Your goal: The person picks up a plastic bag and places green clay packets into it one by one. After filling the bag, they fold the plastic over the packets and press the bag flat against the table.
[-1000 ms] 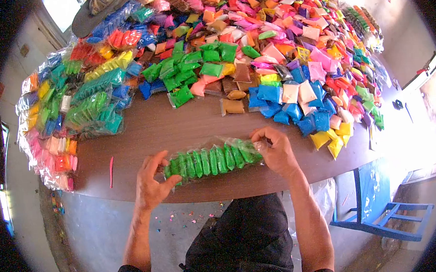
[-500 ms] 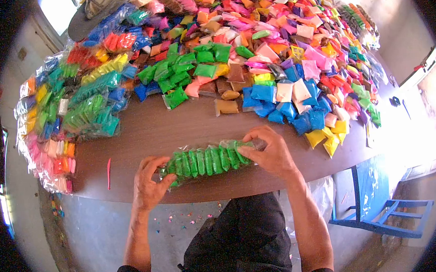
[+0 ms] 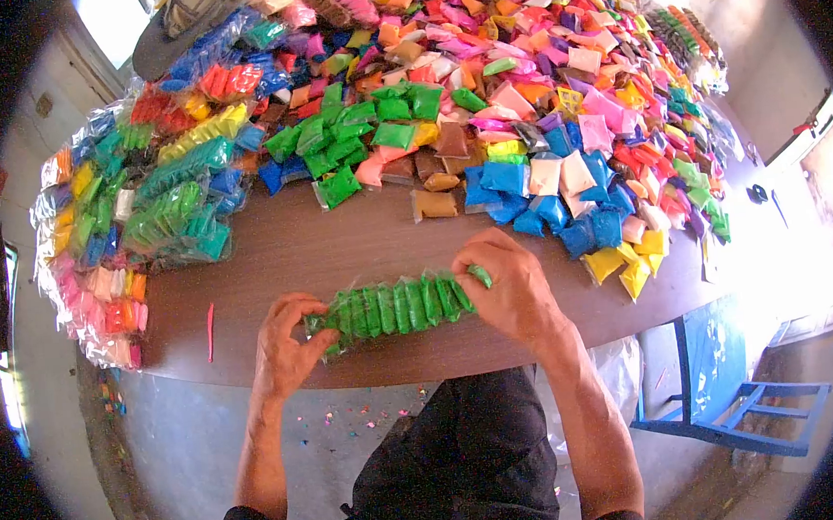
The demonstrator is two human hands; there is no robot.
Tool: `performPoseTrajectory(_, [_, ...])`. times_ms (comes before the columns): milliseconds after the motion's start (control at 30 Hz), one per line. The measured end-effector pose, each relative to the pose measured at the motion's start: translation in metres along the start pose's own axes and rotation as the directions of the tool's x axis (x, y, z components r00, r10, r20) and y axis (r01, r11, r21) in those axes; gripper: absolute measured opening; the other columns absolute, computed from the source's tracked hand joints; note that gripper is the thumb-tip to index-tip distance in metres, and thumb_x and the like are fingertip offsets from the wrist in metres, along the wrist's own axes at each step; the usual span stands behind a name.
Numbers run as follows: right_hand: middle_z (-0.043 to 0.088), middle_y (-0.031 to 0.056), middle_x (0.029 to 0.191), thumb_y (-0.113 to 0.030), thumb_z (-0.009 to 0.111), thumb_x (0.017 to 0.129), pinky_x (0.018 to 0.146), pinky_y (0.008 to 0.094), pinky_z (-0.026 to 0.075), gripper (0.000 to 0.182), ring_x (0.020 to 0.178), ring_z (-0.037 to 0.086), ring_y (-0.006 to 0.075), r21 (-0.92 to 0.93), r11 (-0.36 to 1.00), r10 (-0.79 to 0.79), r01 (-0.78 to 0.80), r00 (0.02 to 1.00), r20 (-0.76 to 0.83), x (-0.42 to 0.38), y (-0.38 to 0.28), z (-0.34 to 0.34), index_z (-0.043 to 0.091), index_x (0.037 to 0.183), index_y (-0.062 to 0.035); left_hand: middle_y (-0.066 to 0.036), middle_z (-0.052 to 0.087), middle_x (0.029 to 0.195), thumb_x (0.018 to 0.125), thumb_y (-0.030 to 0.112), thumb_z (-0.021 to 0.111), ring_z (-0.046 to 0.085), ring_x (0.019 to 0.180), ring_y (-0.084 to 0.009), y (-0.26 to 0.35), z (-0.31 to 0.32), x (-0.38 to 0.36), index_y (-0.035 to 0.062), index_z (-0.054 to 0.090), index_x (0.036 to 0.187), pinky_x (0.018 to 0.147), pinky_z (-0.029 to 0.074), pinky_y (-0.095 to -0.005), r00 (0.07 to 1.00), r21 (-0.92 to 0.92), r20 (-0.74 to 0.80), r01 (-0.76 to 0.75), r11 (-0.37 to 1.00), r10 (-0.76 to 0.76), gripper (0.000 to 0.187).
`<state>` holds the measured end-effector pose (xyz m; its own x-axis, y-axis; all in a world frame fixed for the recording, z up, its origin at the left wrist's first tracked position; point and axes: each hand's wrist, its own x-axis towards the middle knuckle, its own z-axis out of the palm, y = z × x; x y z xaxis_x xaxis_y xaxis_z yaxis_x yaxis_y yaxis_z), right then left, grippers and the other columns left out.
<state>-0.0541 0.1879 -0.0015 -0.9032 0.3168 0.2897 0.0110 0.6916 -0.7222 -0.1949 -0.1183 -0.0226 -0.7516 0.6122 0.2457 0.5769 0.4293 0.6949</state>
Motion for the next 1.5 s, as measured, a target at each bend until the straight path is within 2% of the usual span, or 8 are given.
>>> performPoseTrajectory(167, [0.067, 0.0137, 0.099, -0.003, 0.076, 0.087, 0.081, 0.0407, 0.056, 0.024, 0.093, 0.069, 0.034, 0.138, 0.98, 0.141, -0.14, 0.99, 0.007, -0.008, -0.011, 0.003, 0.077, 0.11, -0.0075, -0.012, 0.069, 0.118, 0.077, 0.005, 0.088, 0.065, 0.113, -0.0325, -0.002, 0.002, -0.001, 0.0054, 0.074, 0.105, 0.091, 0.055, -0.0427, 1.0, -0.045, -0.005, -0.021, 0.999, 0.021, 0.031])
performPoseTrajectory(367, [0.067, 0.0137, 0.099, -0.006, 0.079, 0.089, 0.08, 0.0405, 0.056, 0.021, 0.092, 0.069, 0.0312, -0.014, 0.998, -0.063, 0.063, 0.998, -0.004, -0.013, -0.004, 0.004, 0.077, 0.111, -0.0057, -0.011, 0.07, 0.115, 0.078, 0.006, 0.088, 0.066, 0.11, -0.0312, -0.004, 0.005, -0.002, 0.0056, 0.076, 0.101, 0.089, 0.054, -0.0423, 0.998, 0.005, -0.046, -0.052, 0.999, 0.052, 0.026])
performPoseTrajectory(567, [0.07, 0.0155, 0.108, -0.004, 0.077, 0.091, 0.093, 0.0419, 0.057, 0.018, 0.11, 0.069, 0.0336, 0.004, 0.993, -0.118, 0.12, 0.984, -0.134, -0.024, 0.021, 0.017, 0.079, 0.109, -0.0068, -0.01, 0.071, 0.113, 0.078, 0.006, 0.087, 0.066, 0.107, -0.0296, -0.007, 0.008, -0.003, 0.0061, 0.076, 0.097, 0.087, 0.054, -0.0411, 0.995, -0.008, -0.081, -0.058, 0.998, 0.057, 0.021])
performPoseTrajectory(800, [0.069, 0.0178, 0.117, -0.01, 0.081, 0.087, 0.107, 0.0476, 0.055, 0.033, 0.125, 0.065, 0.0399, -0.142, 0.936, -0.331, 0.322, 0.942, -0.048, -0.041, 0.038, 0.017, 0.075, 0.119, -0.0041, -0.009, 0.071, 0.111, 0.08, 0.005, 0.086, 0.066, 0.106, -0.0289, -0.01, 0.01, -0.004, 0.0058, 0.076, 0.093, 0.085, 0.054, -0.0403, 0.992, 0.008, -0.111, -0.062, 0.998, 0.062, 0.016])
performPoseTrajectory(900, [0.068, 0.0177, 0.123, -0.017, 0.085, 0.084, 0.108, 0.0491, 0.053, 0.043, 0.129, 0.062, 0.0413, -0.173, 0.918, -0.363, 0.358, 0.932, 0.0, -0.047, 0.035, 0.012, 0.073, 0.124, -0.0048, -0.012, 0.072, 0.113, 0.08, 0.007, 0.085, 0.069, 0.11, -0.0296, -0.007, 0.01, -0.003, 0.0064, 0.077, 0.093, 0.094, 0.054, -0.0402, 0.995, 0.016, -0.095, -0.011, 1.0, 0.012, 0.015])
performPoseTrajectory(1100, [0.065, 0.0132, 0.131, -0.026, 0.088, 0.079, 0.111, 0.0514, 0.049, 0.052, 0.133, 0.059, 0.0366, -0.253, 0.901, -0.356, 0.353, 0.934, 0.038, -0.051, 0.033, 0.012, 0.073, 0.126, -0.0094, -0.01, 0.071, 0.109, 0.081, 0.001, 0.081, 0.066, 0.109, -0.0315, -0.003, 0.01, 0.002, 0.0049, 0.072, 0.093, 0.088, 0.055, -0.0446, 0.977, 0.149, -0.079, -0.186, 0.971, 0.199, 0.017])
performPoseTrajectory(1400, [0.067, 0.0033, 0.131, -0.025, 0.088, 0.074, 0.112, 0.0502, 0.044, 0.051, 0.13, 0.06, 0.0257, -0.487, 0.801, -0.394, 0.348, 0.919, 0.008, -0.059, 0.025, 0.018, 0.075, 0.122, -0.0146, -0.012, 0.067, 0.108, 0.089, 0.002, 0.066, 0.063, 0.105, -0.0346, 0.03, 0.0, 0.006, 0.0137, 0.061, 0.144, 0.093, 0.052, -0.0483, 0.941, 0.393, 0.174, -0.335, 0.856, 0.289, 0.056])
performPoseTrajectory(1500, [0.067, 0.0029, 0.131, -0.022, 0.086, 0.075, 0.112, 0.0502, 0.044, 0.049, 0.127, 0.062, 0.0258, -0.505, 0.793, -0.398, 0.341, 0.917, -0.006, -0.062, 0.028, 0.02, 0.075, 0.122, -0.0153, -0.009, 0.063, 0.119, 0.086, 0.003, 0.066, 0.061, 0.114, -0.0311, 0.036, -0.003, 0.006, 0.0169, 0.061, 0.145, 0.097, 0.05, -0.0475, 0.896, 0.486, 0.329, -0.43, 0.761, 0.297, 0.06])
